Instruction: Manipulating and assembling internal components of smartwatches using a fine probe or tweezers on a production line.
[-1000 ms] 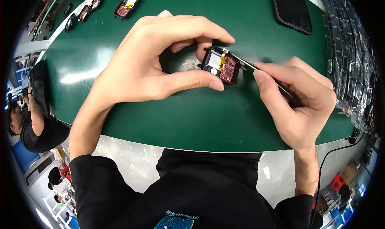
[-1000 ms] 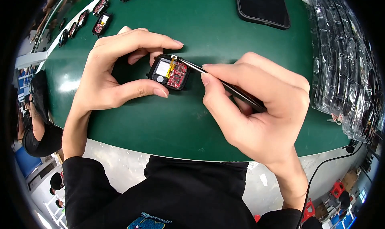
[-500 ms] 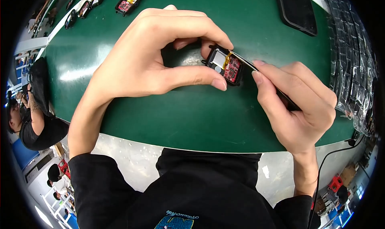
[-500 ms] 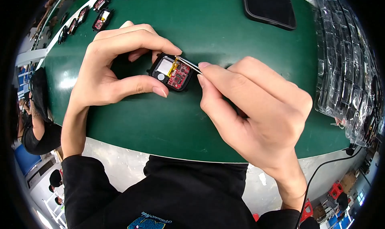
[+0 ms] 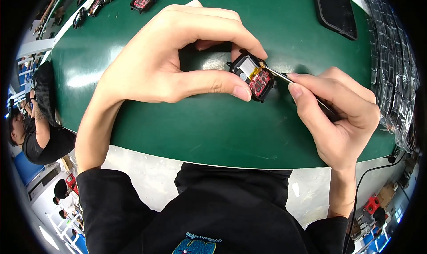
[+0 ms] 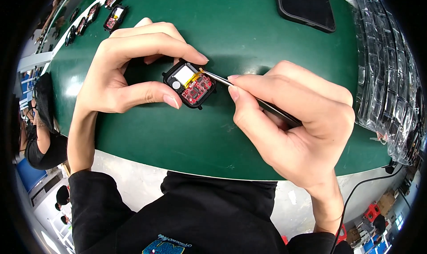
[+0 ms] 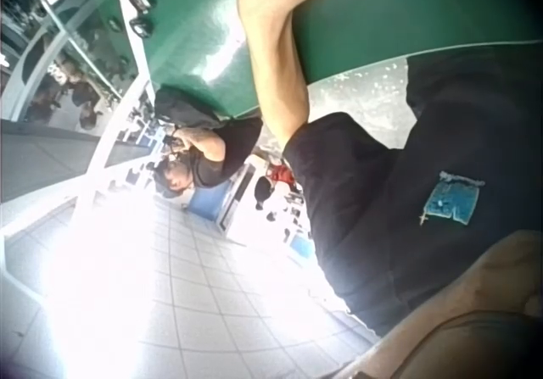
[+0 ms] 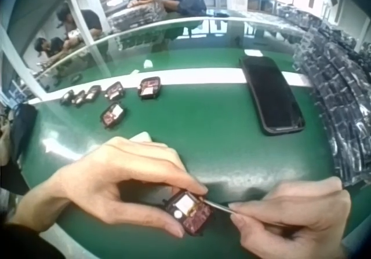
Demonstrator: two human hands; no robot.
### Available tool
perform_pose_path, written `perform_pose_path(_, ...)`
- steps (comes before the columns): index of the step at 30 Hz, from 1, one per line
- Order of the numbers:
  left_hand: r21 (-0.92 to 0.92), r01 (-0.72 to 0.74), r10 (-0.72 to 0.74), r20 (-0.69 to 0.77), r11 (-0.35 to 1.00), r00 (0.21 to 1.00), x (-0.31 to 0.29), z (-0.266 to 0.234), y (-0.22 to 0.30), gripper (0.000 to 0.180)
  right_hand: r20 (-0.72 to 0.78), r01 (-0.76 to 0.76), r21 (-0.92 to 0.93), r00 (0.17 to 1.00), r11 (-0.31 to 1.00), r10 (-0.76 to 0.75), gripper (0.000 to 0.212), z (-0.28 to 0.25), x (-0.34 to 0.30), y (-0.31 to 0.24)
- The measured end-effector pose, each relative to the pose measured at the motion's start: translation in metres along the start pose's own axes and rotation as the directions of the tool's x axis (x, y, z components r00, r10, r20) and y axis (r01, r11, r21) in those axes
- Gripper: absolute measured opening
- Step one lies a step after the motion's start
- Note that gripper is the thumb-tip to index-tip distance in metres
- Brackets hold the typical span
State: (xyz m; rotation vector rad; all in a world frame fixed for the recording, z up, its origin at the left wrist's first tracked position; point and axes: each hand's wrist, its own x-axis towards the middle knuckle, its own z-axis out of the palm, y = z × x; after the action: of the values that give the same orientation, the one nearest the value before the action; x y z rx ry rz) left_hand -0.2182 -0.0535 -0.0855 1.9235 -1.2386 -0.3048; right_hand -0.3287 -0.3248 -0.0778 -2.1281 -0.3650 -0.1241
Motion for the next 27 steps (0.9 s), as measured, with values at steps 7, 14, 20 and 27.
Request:
perform_pose_path(7, 0.005, 0.013, -0.013, 0.018, 1.0, 1.0, 0.002, 0.001, 0.003, 0.061, -0.006, 0.052, 0.003, 0.999, 0.999, -0.052, 0.018, 0.003, 0.0, 0.004)
perform_pose_path(14, 0.007, -0.032, 0.032, 0.015, 0.999, 0.999, 0.005, 0.002, 0.002, 0.057, -0.019, 0.068, -0.027, 0.997, 0.997, -0.069, 0.018, 0.004, -0.001, 0.001)
perform_pose_path(20, 0.011, -0.032, 0.031, 0.02, 0.999, 0.999, 0.005, 0.001, 0.004, 0.055, 0.0, 0.026, -0.012, 1.0, 1.0, -0.026, 0.019, 0.0, -0.002, 0.003)
perform_pose_path(27, 0.046, -0.01, 0.009, 0.028, 0.999, 1.0, 0.008, -0.001, 0.011, 0.055, -0.01, 0.028, 0.01, 1.0, 1.0, -0.028, 0.017, 0.002, -0.002, 0.002)
